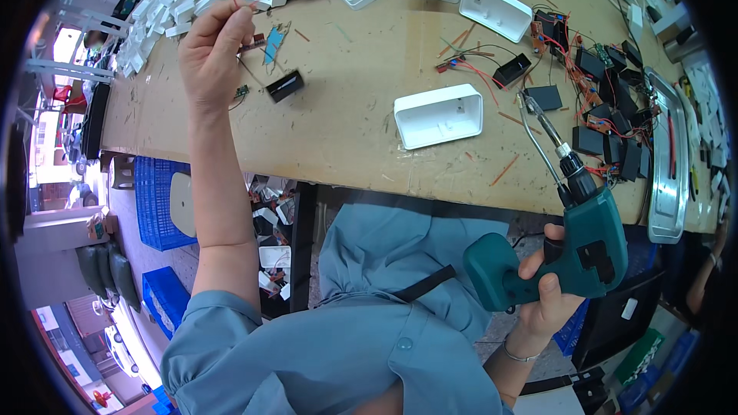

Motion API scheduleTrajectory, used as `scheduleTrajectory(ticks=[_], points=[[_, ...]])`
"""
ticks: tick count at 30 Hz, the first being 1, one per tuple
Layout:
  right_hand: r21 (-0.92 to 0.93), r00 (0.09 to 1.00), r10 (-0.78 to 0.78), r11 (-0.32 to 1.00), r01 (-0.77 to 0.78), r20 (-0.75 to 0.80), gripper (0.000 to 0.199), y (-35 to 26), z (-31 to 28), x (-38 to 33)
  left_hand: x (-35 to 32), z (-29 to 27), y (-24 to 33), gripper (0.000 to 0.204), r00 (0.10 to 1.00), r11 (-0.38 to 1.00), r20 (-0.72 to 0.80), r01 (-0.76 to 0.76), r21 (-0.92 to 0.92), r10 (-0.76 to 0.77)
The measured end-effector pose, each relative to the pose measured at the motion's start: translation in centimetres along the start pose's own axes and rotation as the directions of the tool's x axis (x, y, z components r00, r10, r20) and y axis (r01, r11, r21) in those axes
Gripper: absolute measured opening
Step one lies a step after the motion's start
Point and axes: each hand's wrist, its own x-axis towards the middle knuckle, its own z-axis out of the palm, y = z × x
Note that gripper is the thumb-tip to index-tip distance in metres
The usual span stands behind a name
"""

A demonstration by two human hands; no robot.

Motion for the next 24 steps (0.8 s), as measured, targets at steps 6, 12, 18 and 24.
scheduleTrajectory(ticks=[6,12,18,24], points=[[0.102,0.998,0.031,0.994,-0.036,0.055,0.060,0.3,-0.1,0.2,-2.1,3.0,1.1,0.014,0.909,0.938,0.275,0.342,-0.060,-0.314],[0.221,0.991,0.023,0.974,-0.051,0.129,0.057,1.1,1.0,0.8,-4.4,5.6,1.3,0.019,0.846,0.937,0.439,0.348,-0.022,-0.304],[0.030,0.980,-0.182,0.983,0.180,0.081,0.056,0.5,0.6,1.2,-6.3,7.7,1.6,0.025,0.885,0.958,0.376,0.288,0.020,-0.274],[-0.299,0.901,-0.423,0.851,0.432,0.096,0.050,0.7,0.3,4.1,-7.8,8.8,2.1,0.031,0.892,0.951,0.336,0.263,0.161,-0.303]])
